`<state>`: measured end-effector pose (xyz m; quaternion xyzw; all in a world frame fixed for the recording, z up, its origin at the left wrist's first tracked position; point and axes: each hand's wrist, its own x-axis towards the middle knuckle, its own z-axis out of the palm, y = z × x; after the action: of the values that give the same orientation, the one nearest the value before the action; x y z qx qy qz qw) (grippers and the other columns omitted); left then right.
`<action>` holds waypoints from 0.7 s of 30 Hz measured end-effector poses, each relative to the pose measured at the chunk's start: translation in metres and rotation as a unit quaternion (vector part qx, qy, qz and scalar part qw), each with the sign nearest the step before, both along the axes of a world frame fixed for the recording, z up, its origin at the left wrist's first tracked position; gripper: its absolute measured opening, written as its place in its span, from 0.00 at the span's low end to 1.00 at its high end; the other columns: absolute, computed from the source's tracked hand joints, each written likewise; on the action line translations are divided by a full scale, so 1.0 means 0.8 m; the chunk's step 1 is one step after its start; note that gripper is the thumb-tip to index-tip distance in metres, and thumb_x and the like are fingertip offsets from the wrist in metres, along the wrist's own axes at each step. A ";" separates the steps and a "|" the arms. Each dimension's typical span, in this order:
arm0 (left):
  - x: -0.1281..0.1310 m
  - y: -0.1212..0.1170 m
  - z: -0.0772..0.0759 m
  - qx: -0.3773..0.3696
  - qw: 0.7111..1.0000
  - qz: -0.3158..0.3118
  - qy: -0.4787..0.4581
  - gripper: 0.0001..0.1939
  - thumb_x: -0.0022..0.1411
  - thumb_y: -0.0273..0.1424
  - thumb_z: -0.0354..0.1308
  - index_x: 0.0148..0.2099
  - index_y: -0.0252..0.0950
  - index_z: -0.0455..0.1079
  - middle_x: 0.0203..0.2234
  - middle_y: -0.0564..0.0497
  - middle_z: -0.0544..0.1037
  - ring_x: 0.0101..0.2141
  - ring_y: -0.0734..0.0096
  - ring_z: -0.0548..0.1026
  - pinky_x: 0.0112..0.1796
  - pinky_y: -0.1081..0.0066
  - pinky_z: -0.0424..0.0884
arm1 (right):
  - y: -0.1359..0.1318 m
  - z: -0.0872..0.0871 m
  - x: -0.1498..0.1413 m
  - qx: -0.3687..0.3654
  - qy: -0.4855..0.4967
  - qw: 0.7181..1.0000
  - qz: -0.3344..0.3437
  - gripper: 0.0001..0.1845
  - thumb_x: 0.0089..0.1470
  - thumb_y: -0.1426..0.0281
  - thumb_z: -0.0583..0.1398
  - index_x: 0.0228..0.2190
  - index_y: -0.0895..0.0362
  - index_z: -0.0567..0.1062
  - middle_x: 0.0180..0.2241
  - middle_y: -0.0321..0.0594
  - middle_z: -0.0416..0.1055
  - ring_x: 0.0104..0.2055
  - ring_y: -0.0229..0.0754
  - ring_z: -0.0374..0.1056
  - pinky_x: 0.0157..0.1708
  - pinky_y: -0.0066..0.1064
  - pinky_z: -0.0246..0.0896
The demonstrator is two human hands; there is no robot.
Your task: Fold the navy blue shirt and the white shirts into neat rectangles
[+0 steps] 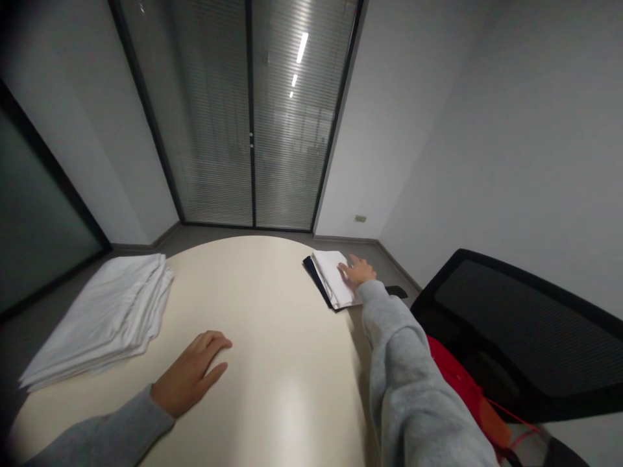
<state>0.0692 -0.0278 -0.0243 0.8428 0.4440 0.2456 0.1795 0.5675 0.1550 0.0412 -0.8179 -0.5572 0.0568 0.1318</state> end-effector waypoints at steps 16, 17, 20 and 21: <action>-0.048 -0.016 0.082 0.151 0.979 0.133 -0.004 0.12 0.72 0.33 0.49 0.50 0.40 0.73 0.49 0.43 0.77 0.51 0.56 0.73 0.54 0.54 0.69 | -0.028 -0.027 -0.153 0.051 -0.145 0.984 0.090 0.35 0.69 0.51 0.46 0.71 0.51 0.54 0.76 0.48 0.39 0.76 0.65 0.29 0.65 0.74 0.15; -0.069 -0.015 0.096 0.170 0.966 0.193 0.000 0.13 0.72 0.35 0.49 0.51 0.39 0.72 0.50 0.42 0.77 0.52 0.54 0.73 0.55 0.52 0.67 | -0.039 -0.025 -0.172 0.086 -0.154 0.977 0.118 0.34 0.69 0.54 0.47 0.71 0.52 0.55 0.75 0.48 0.40 0.76 0.62 0.31 0.66 0.71 0.17; -0.135 -0.005 0.116 0.146 0.914 0.375 0.050 0.26 0.70 0.46 0.53 0.62 0.36 0.67 0.60 0.36 0.71 0.60 0.41 0.66 0.58 0.45 0.64 | -0.091 -0.033 -0.243 0.152 -0.090 0.952 0.251 0.31 0.68 0.58 0.51 0.68 0.54 0.61 0.72 0.51 0.50 0.74 0.58 0.44 0.70 0.62 0.32; -0.152 0.000 0.114 0.117 0.902 0.408 0.079 0.33 0.67 0.49 0.55 0.66 0.34 0.63 0.65 0.34 0.66 0.64 0.36 0.62 0.59 0.42 0.61 | -0.112 -0.041 -0.267 0.155 -0.052 0.939 0.302 0.30 0.67 0.59 0.52 0.66 0.54 0.63 0.71 0.53 0.55 0.72 0.57 0.49 0.70 0.59 0.38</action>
<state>-0.0526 -0.0279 0.0667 0.6198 0.7295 0.2799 -0.0722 0.3535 0.0653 0.0085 -0.5823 -0.7861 -0.0360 0.2042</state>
